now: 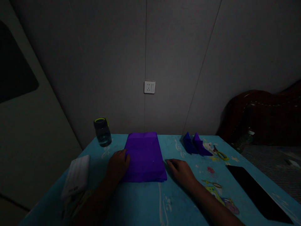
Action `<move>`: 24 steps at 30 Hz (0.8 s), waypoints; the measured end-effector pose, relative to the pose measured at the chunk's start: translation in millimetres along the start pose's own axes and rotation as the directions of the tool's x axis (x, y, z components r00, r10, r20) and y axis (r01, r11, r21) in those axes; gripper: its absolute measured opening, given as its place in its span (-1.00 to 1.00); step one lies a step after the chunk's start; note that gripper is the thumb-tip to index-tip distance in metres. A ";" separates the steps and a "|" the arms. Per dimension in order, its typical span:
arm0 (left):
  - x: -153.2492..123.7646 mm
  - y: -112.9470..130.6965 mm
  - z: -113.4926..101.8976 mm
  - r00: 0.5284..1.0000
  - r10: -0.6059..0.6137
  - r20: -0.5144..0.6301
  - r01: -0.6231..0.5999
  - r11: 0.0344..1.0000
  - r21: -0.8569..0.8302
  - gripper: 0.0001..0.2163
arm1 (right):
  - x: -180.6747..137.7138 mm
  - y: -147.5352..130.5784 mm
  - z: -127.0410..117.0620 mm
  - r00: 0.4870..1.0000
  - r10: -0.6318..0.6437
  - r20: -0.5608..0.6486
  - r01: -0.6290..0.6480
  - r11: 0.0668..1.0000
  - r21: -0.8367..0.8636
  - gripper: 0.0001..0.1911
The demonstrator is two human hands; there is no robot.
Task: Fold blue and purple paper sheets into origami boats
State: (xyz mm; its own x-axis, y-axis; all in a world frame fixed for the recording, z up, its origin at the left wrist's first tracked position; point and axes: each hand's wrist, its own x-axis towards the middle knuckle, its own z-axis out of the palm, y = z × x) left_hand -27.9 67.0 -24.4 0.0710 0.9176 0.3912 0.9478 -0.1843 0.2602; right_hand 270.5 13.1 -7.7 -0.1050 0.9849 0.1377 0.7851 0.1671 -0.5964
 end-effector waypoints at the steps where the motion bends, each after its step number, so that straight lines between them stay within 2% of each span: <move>1: -0.1 1.3 -0.6 1.000 -0.008 -0.003 0.008 1.000 -0.015 -0.61 | -0.5 -0.2 0.1 1.000 -0.004 -0.001 0.004 1.000 0.021 -0.52; 10: -2.9 8.0 -2.9 0.998 -0.056 -0.001 0.055 0.979 -0.197 -0.69 | -1.2 2.9 12.7 0.999 0.028 -0.038 -0.020 0.978 0.208 -0.54; 14: -1.6 11.2 -9.6 0.992 -0.122 -0.012 0.111 0.937 -0.330 -0.69 | -0.8 3.5 16.3 1.000 0.018 0.006 -0.019 0.947 0.320 -0.55; 18: 2.4 13.1 -17.9 0.977 -0.210 0.032 0.196 0.836 -0.513 -0.60 | -1.9 4.2 16.7 0.999 -0.005 0.033 -0.006 0.949 0.315 -0.56; 21: 5.0 13.3 -21.6 0.958 -0.265 0.112 0.273 0.719 -0.639 -0.52 | -3.9 4.7 16.5 0.998 -0.060 0.033 0.051 0.968 0.247 -0.63; 24: 5.8 14.9 -22.1 0.943 -0.277 0.187 0.324 0.624 -0.711 -0.53 | -6.1 3.2 15.8 0.990 -0.122 0.063 0.105 0.968 0.227 -0.68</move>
State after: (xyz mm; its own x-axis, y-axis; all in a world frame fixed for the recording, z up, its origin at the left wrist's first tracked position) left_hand -20.3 61.8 1.3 -0.1375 0.9817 0.1318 0.3929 -0.0681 0.9171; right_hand 264.0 8.3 -23.0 -0.2384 0.9579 0.1599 0.6103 0.2758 -0.7426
